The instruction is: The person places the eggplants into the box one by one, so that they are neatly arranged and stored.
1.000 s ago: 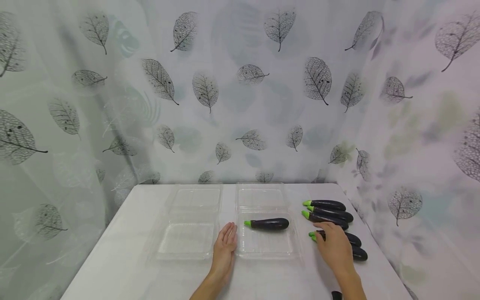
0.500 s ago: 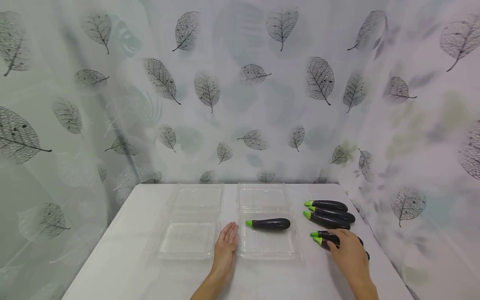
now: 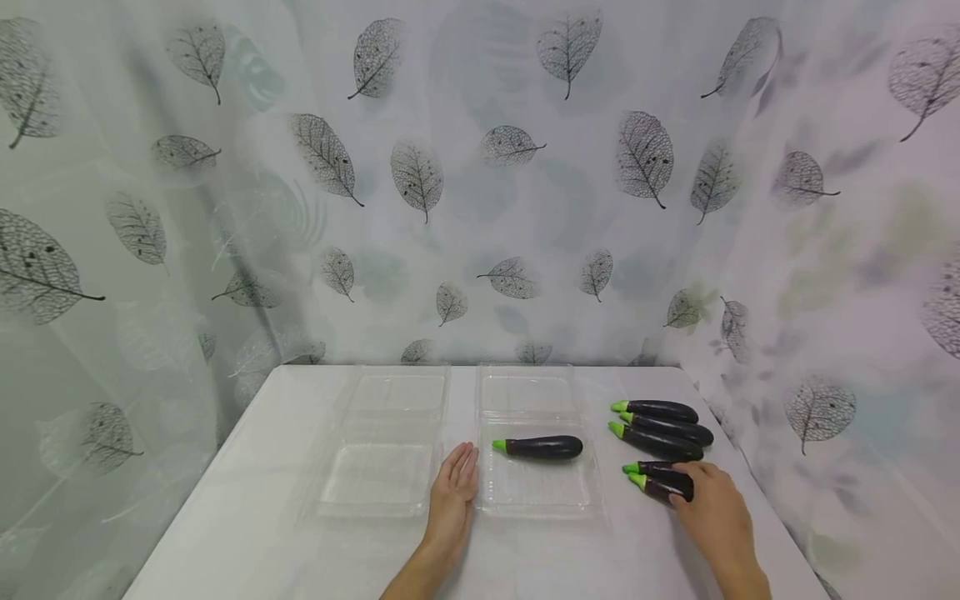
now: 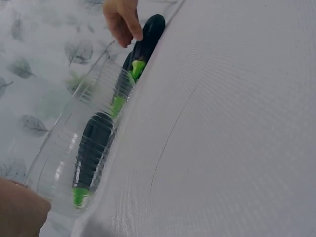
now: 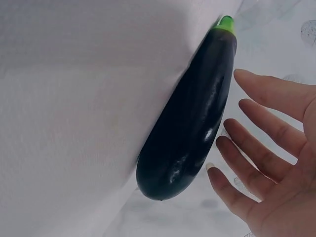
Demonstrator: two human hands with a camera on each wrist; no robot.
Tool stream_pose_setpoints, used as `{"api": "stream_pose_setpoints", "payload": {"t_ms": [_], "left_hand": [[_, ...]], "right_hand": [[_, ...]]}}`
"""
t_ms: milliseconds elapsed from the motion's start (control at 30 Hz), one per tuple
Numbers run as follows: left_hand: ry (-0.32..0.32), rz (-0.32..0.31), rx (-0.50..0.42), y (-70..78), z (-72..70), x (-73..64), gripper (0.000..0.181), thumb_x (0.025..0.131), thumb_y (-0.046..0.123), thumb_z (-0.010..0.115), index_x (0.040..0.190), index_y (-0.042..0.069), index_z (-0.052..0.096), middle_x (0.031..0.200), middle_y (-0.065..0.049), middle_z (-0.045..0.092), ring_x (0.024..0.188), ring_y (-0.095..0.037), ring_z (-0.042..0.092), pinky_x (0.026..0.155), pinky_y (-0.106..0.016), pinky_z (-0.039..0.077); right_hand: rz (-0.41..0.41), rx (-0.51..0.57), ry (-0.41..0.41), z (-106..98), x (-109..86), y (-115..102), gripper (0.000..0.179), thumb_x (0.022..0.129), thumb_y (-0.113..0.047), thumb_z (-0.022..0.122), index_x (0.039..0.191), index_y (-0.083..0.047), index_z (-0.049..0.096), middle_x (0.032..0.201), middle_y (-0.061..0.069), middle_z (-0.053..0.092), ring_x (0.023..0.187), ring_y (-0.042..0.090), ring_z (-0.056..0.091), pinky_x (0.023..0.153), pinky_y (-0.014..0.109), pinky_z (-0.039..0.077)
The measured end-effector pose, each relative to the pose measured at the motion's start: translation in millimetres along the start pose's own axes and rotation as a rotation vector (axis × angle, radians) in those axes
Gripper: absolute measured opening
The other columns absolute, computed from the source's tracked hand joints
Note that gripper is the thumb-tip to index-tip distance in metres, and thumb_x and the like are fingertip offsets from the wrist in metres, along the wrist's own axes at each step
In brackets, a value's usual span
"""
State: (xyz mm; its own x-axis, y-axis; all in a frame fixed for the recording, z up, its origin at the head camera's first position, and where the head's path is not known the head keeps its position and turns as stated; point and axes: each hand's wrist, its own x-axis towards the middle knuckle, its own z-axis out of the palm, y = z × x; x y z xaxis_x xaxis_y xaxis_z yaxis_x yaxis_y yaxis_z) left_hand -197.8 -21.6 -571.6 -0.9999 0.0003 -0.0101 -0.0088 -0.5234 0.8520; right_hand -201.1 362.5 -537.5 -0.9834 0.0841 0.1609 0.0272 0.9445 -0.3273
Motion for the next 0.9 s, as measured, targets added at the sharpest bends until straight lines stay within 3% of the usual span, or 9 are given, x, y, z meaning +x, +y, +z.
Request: {"api": "stream_pose_setpoints", "payload": {"t_ms": [167, 400, 900], "left_hand": [[0.001, -0.002, 0.003, 0.5, 0.2, -0.5, 0.063, 0.102, -0.014, 0.036, 0.161, -0.005, 0.018, 0.171, -0.025, 0.015, 0.159, -0.037, 0.015, 0.128, -0.040, 0.020], [0.002, 0.001, 0.005, 0.8, 0.5, -0.1, 0.063, 0.101, -0.015, 0.036, 0.161, -0.005, 0.018, 0.171, -0.024, 0.015, 0.159, -0.036, 0.016, 0.128, -0.040, 0.020], [0.002, 0.002, 0.005, 1.8, 0.9, 0.1, 0.066, 0.099, -0.018, 0.035, 0.161, -0.005, 0.019, 0.171, -0.024, 0.015, 0.159, -0.036, 0.016, 0.128, -0.039, 0.020]], "right_hand": [[0.032, -0.010, -0.046, -2.8, 1.5, 0.4, 0.051, 0.079, -0.010, 0.087, 0.123, 0.007, 0.067, 0.129, 0.041, 0.054, 0.116, 0.061, 0.051, 0.095, 0.074, 0.046], [0.029, -0.022, -0.022, -1.4, 3.1, 2.0, 0.050, 0.075, -0.005, 0.088, 0.120, 0.007, 0.070, 0.125, 0.040, 0.056, 0.111, 0.060, 0.053, 0.093, 0.073, 0.046], [0.064, -0.045, -0.106, 1.9, 4.2, 4.5, 0.047, 0.071, -0.003, 0.090, 0.114, 0.005, 0.073, 0.121, 0.041, 0.058, 0.109, 0.061, 0.054, 0.092, 0.074, 0.047]]}}
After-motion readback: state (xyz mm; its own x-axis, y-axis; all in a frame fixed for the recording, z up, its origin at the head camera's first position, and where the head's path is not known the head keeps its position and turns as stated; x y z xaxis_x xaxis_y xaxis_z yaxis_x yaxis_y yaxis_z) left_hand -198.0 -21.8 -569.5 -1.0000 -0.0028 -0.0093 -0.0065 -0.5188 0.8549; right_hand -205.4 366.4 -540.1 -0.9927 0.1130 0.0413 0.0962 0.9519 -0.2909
